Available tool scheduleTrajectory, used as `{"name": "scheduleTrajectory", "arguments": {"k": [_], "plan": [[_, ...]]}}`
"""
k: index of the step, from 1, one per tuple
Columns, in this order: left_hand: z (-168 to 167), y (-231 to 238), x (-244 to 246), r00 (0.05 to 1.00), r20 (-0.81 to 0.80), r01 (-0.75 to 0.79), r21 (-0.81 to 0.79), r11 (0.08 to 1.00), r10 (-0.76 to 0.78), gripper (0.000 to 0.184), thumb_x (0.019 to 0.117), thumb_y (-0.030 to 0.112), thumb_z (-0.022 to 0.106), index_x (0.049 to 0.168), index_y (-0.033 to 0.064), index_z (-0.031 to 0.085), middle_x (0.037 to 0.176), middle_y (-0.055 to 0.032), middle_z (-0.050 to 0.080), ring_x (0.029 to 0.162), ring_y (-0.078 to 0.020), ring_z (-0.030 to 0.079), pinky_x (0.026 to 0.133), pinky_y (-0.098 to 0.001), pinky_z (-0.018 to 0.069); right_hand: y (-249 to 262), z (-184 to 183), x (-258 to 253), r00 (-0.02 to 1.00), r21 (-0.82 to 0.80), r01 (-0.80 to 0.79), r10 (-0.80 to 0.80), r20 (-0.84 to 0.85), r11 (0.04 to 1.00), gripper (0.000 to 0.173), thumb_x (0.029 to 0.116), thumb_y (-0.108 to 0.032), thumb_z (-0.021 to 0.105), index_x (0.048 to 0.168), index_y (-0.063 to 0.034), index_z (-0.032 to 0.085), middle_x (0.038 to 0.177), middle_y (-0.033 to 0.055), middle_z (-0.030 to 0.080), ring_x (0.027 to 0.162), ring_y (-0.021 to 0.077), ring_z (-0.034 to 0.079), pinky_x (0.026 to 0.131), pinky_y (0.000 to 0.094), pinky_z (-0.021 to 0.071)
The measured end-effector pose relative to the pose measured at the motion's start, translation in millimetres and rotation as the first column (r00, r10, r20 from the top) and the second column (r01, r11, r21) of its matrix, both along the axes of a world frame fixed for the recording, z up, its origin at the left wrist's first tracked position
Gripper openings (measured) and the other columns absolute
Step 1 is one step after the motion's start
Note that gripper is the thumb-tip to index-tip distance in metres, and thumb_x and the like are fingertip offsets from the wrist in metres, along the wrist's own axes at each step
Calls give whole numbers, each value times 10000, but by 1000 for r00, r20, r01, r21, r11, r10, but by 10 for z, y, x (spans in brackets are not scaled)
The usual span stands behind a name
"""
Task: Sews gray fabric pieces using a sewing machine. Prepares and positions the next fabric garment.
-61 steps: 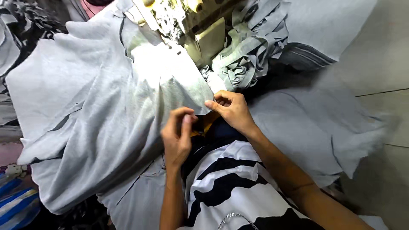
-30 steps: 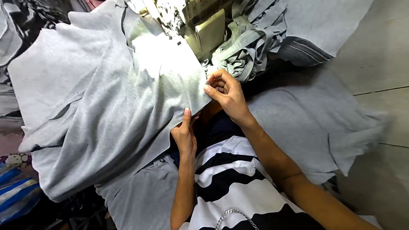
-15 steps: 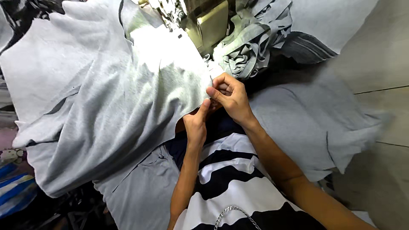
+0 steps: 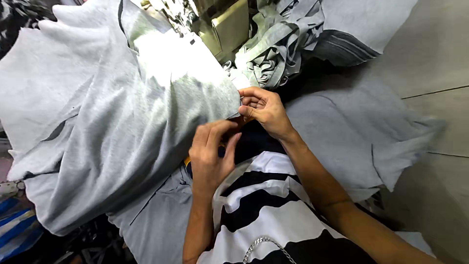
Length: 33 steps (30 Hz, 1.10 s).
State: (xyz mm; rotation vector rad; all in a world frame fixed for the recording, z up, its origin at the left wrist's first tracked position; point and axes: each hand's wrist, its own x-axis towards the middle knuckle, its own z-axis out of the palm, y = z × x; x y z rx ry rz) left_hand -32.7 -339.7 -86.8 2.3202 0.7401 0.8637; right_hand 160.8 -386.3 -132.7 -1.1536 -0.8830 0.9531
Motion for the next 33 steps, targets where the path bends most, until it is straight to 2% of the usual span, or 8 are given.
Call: {"name": "scheduleTrajectory", "arguments": {"k": [2,4,7,10,15,20,27,33], "plan": [[-6,211,103,992,-119,-1,223,975,28,290,953,182,717,1210,53,686,1195,-138,669,1101,-253,644,928,-375,549,2,5,-16,1000,7,-10,10,-22,1000,239,918,-12,724,1153,5,681,895,58,694,696,84,657,625,221,591],[-55,377,195,978,-207,37,318,947,31,311,950,137,688,1253,70,672,1245,-162,655,1155,-302,633,952,-403,531,15,26,-12,999,12,-20,20,-27,1000,196,913,-8,728,1106,5,700,891,59,702,695,86,660,631,229,595],[19,497,201,970,-229,141,261,955,-81,277,962,64,661,1238,50,676,1124,-149,687,1062,-283,663,915,-386,548,21,9,17,999,32,-23,24,-26,999,189,907,-6,737,1093,7,707,891,61,706,698,89,664,639,228,596],[148,597,135,971,-203,168,194,967,-128,175,986,56,642,1141,43,721,911,-100,680,848,-212,660,761,-330,543,12,-6,16,998,39,-31,33,-54,999,197,908,5,731,1104,-2,711,894,48,707,695,75,655,635,215,587],[158,581,189,984,-172,96,270,958,-50,183,953,55,641,1107,25,735,978,-130,663,905,-227,657,772,-330,554,48,-36,10,997,33,-30,32,-66,999,176,935,-7,703,1111,6,705,900,62,696,685,91,638,620,230,575],[-2,507,252,993,-115,35,404,914,13,208,935,72,692,1132,42,748,874,-119,668,814,-242,652,713,-336,534,53,-10,3,1000,-35,2,-3,-31,999,107,991,-50,640,1078,-17,695,913,52,683,713,89,641,642,230,576],[-195,343,258,992,-106,0,580,815,75,202,944,89,708,1132,53,772,883,-96,715,880,-255,685,789,-370,545,-21,86,-85,995,-118,58,-67,-75,991,128,1014,-54,618,1109,-7,690,861,73,699,651,105,661,605,237,592],[-326,269,193,977,-184,24,585,811,103,258,957,66,662,1199,49,750,927,-98,722,917,-262,684,827,-375,543,-122,63,-140,995,-141,96,-100,-22,985,266,1068,-292,564,1077,-64,701,756,53,646,583,120,605,543,243,545]]}}
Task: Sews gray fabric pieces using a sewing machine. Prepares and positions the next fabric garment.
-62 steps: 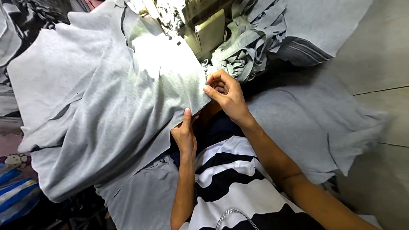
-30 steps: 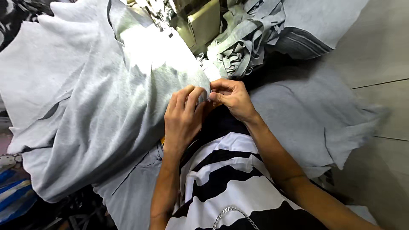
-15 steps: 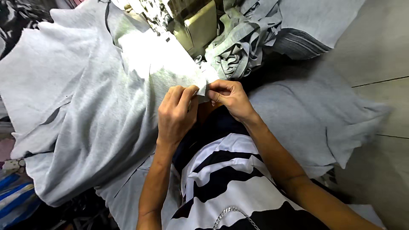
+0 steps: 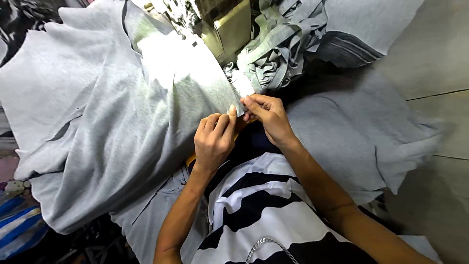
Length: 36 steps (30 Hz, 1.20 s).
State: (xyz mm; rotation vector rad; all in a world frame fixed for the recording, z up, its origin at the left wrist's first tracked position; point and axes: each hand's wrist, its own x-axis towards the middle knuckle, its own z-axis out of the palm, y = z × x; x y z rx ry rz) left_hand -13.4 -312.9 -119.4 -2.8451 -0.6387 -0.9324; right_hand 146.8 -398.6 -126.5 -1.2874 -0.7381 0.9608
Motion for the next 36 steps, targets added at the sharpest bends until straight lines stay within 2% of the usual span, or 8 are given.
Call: {"name": "scheduleTrajectory", "arguments": {"k": [10,12,14,17,21,24,32,36], "plan": [[-148,32,-150,980,181,130,-302,944,-77,301,939,77,696,1232,121,751,1105,-93,693,1023,-217,637,907,-350,526,193,-12,-15,978,-41,72,-62,198,997,128,968,-171,731,1017,-53,729,772,27,713,576,85,647,525,223,567],[-225,-93,-241,942,335,235,-651,722,-5,240,984,48,632,1200,72,735,1088,-56,690,975,-132,657,852,-291,578,127,-5,-7,981,-25,67,-61,182,997,113,977,-168,718,1009,-59,717,738,40,695,515,102,610,458,223,531],[-328,-185,-313,912,380,338,-909,242,155,284,1064,223,534,1204,13,662,1065,-94,715,878,-171,704,760,-336,617,107,21,11,983,-10,64,-61,171,998,114,977,-161,717,1010,-52,725,734,40,693,515,105,605,455,227,528],[-426,-163,-445,805,482,572,-784,-240,345,632,944,561,647,1305,45,601,1275,-169,684,1114,-294,695,932,-453,588,107,117,28,993,4,43,-43,109,999,119,966,-136,723,1011,-28,741,740,39,708,545,100,623,499,235,551],[-51,-163,-667,277,609,861,-501,89,743,299,950,380,689,1129,146,741,1090,-55,757,1072,-213,715,1001,-455,561,68,267,8,999,75,21,-19,-30,997,99,948,-96,726,1010,-20,740,730,28,703,561,77,627,536,219,566],[192,-22,-1019,57,665,715,-548,435,744,308,1108,274,347,1167,147,622,1049,-26,746,1030,-172,722,916,-415,604,70,228,-46,999,108,23,-20,-29,994,90,943,-79,726,1002,-12,734,717,30,696,558,79,626,536,222,563],[-154,-172,-1255,318,273,298,-938,177,908,314,1112,242,404,1273,13,546,1048,-53,742,946,-167,743,856,-357,634,240,-397,-205,945,28,189,-190,268,982,116,958,-133,729,1017,-33,734,797,6,727,602,49,655,559,206,577],[-564,-373,-1599,722,263,401,-913,-77,640,667,898,591,682,1228,12,658,1137,-127,752,1058,-263,730,926,-415,603,285,-401,-164,955,47,155,-162,250,987,127,972,-122,707,1020,-4,715,792,30,724,603,62,653,560,220,576]]}}
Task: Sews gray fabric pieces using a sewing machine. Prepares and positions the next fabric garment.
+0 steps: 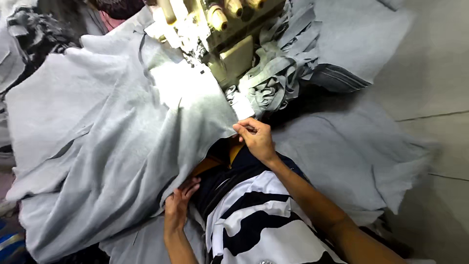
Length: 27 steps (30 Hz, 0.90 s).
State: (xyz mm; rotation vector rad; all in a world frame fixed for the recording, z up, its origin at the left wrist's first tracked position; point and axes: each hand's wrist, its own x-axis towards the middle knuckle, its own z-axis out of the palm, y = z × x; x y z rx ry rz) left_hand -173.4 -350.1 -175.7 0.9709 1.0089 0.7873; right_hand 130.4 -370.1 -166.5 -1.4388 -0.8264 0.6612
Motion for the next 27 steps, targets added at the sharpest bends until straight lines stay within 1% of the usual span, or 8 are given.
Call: {"name": "scheduleTrajectory", "arguments": {"k": [2,4,5,8,11,14,17,27], "plan": [[-184,14,34,970,-55,239,31,971,-237,740,806,672,724,1241,78,652,1134,-77,747,1037,-209,723,824,-344,611,-14,58,85,998,-48,-69,68,-13,996,128,980,-125,699,1013,-2,710,796,30,742,619,65,671,584,222,581],[-252,52,154,946,-125,312,86,946,-300,656,848,606,734,1237,85,640,1075,-58,757,929,-152,738,628,-241,594,-66,155,242,988,-130,-132,140,60,983,137,996,-176,687,1006,-44,720,812,3,751,659,53,680,622,226,578],[-229,88,223,931,-170,340,86,936,-323,628,870,559,743,1239,63,633,1062,-68,758,895,-153,739,592,-236,584,-111,232,338,979,-160,-119,143,146,980,141,1004,-202,676,1019,-74,734,834,-10,754,687,54,686,639,241,581],[-86,228,535,843,-344,449,23,893,-415,459,955,359,672,1249,8,640,1100,-71,740,938,-178,729,773,-333,624,-219,582,693,847,-90,44,11,531,995,154,1020,-158,632,1099,-76,736,947,32,744,803,114,705,714,307,608],[-95,345,921,747,-406,591,43,806,-526,334,1019,259,602,1253,25,649,1133,-67,719,999,-163,710,904,-367,600,-20,896,1112,525,-30,172,-66,848,985,207,1013,-168,620,1161,-119,757,1031,104,715,949,262,676,768,418,559],[-138,412,1228,688,-317,710,111,695,-652,276,1034,215,592,1239,36,640,1145,-77,703,1021,-174,699,915,-367,595,290,1022,1429,351,-214,180,140,926,960,228,995,-202,644,1190,-127,734,1149,206,634,1076,397,619,810,511,539],[-159,398,1400,681,-245,731,169,662,-690,249,1039,190,579,1218,30,646,1119,-80,714,1000,-180,706,884,-356,601,435,1100,1627,327,-306,110,256,910,946,146,966,-183,671,1037,-65,721,1139,226,619,1109,418,598,885,552,512],[-114,288,1558,621,-211,783,215,584,-754,247,1059,204,552,1219,42,648,1099,-64,717,996,-161,707,894,-337,597,582,1415,2152,500,-137,-29,133,856,990,176,948,-296,706,961,-157,814,945,30,756,944,204,648,881,416,484]]}}
